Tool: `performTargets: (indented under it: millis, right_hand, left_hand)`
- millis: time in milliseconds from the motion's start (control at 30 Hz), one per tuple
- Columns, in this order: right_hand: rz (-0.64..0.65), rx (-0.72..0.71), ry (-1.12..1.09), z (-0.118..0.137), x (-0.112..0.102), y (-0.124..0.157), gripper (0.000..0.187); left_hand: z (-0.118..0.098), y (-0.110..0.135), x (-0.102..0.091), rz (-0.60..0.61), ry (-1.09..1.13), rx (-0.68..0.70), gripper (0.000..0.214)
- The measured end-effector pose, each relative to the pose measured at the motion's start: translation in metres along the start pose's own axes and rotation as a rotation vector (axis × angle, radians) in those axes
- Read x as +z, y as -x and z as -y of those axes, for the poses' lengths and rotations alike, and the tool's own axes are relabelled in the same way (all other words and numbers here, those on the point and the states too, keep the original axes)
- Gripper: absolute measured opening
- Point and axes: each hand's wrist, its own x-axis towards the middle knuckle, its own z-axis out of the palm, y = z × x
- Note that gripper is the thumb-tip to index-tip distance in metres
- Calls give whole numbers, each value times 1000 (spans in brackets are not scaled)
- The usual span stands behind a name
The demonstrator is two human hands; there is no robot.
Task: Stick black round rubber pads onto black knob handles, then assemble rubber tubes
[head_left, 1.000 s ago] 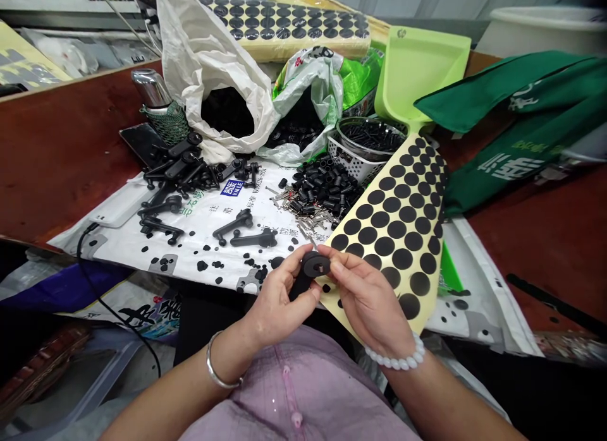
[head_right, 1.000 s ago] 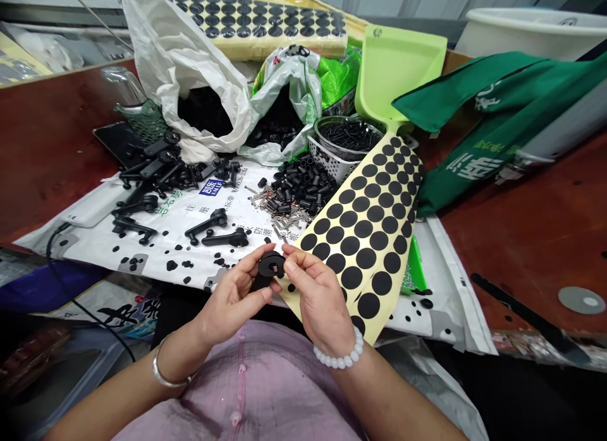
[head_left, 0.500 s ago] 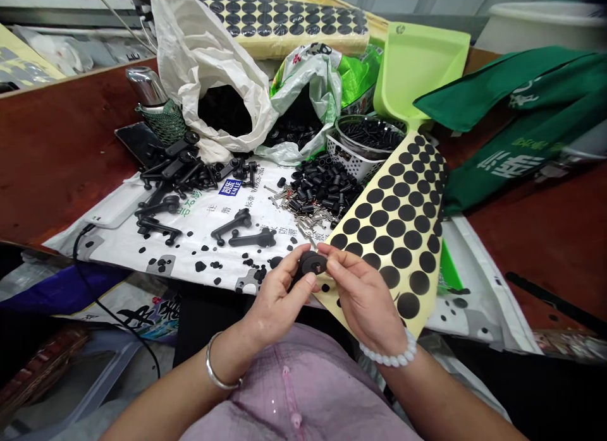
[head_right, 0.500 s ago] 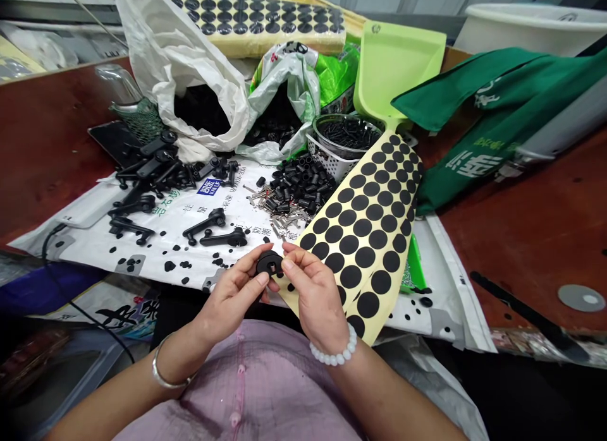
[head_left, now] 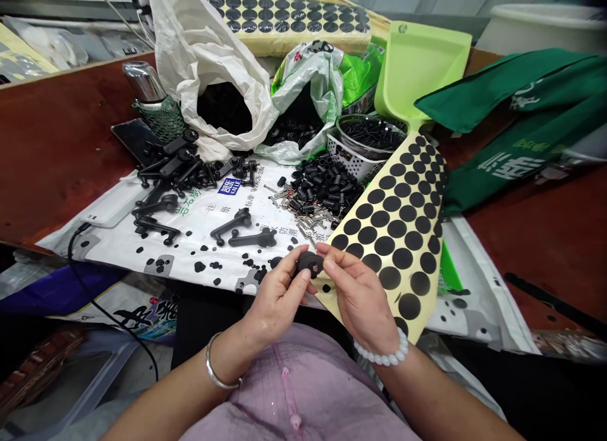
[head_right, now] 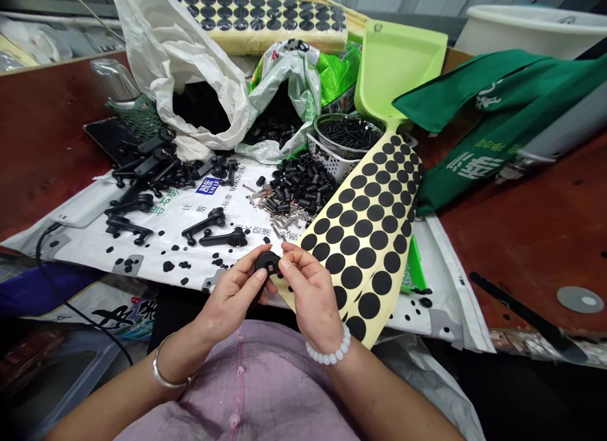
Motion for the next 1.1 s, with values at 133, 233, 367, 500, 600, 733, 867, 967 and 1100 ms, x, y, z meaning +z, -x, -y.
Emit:
performTargets:
  millis: [133,233,367,500,600,733,867,967,1100]
  right_hand:
    - [-9,-42,89,-4,-1,-1,13]
    - [-22,-67,162,-5,-1,-1,14]
    - [-54,-182,344,-3,0,0,11]
    - [-106,-384,560,-3,3,0,8]
    - [-133,-471,688,-6,3,-1,6]
    - [-104,-318,543,-4,5,0,31]
    - [137,-17,233,5,12,4,28]
    - [223,73,101,9,15,6,19]
    - [256,38,151,8,8,11,14]
  left_hand:
    - [0,0,-1,1,-14,-12,46]
    - [0,0,-2,-6,-22,-21,45]
    - [1,1,-1,-20,-15,-31,44]
    - [5,2,-1,-44,-2,1,42]
    - [7,1,-3,-60,-4,20,40]
    - [4,0,-5,-85,29,12,37]
    - [1,0,-5,-32,125,-20,33]
    - [-3,2,-7,32,223,-74,29]
    - [-17,1,-25,-21,89,71,34]
